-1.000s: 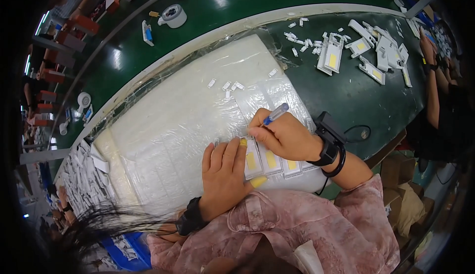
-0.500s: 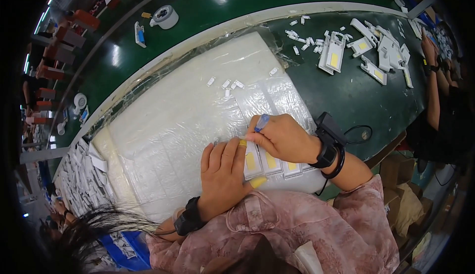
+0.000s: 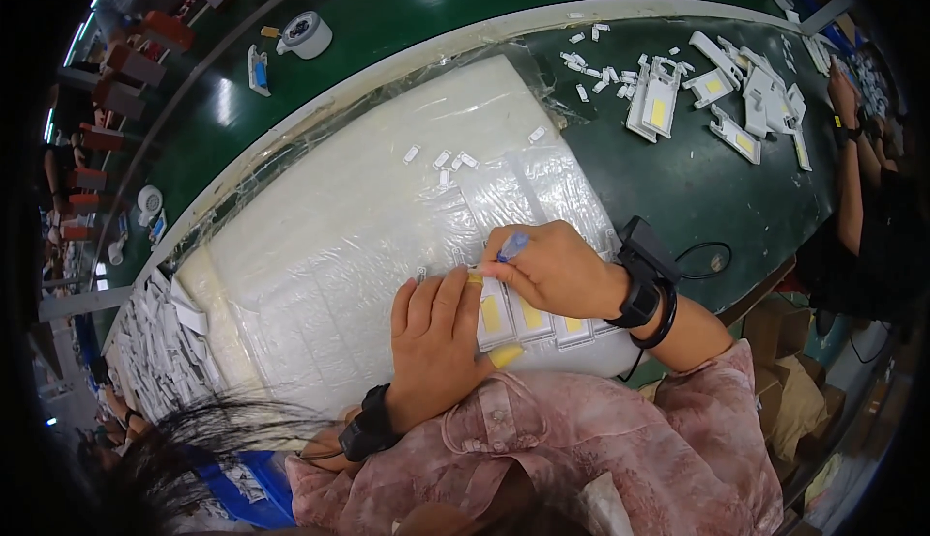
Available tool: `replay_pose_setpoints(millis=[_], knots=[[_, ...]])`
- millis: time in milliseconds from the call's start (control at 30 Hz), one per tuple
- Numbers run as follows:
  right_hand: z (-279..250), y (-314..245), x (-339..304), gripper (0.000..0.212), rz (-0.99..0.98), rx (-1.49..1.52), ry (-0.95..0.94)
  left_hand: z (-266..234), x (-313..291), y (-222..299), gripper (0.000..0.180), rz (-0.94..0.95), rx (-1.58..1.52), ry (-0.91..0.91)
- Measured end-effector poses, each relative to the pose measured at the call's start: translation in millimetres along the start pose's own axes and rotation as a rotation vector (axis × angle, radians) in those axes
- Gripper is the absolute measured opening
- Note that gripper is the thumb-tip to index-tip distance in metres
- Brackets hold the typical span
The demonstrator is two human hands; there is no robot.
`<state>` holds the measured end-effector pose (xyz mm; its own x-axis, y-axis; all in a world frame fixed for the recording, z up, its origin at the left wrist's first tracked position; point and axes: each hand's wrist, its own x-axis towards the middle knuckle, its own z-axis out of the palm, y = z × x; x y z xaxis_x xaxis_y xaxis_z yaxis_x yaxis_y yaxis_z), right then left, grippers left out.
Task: The person assembles a handheld fan by inserting a battery and motor into the housing, snapping on the fan head, and fitting the handle cover. After setting the fan aside, they use a pen to mark several small labels and stick them onto light panels.
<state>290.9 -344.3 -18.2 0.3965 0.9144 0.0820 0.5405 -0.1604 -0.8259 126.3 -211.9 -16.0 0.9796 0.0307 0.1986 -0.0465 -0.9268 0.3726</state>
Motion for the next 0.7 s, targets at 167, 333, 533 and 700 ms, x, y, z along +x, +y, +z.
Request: replay_pose_setpoints(millis=[167,333,533,700], knots=[[1,-2,4,0.013,-0.151,-0.082,0.011,-1,-2,0,0.075,-0.007,0.012,0.010],[1,0,2,0.010,-0.066,0.021,-0.004,-1,-1,1,0.075,0.000,0.022,0.008],[-6,2,0,0.011,0.069,0.220,-0.063,-4,1,1,0.069,-0.032,-0.003,-0.036],[-5,1,2,0.011,0.064,0.215,-0.072,-1,4,-9,0.044,-0.028,0.081,0.047]])
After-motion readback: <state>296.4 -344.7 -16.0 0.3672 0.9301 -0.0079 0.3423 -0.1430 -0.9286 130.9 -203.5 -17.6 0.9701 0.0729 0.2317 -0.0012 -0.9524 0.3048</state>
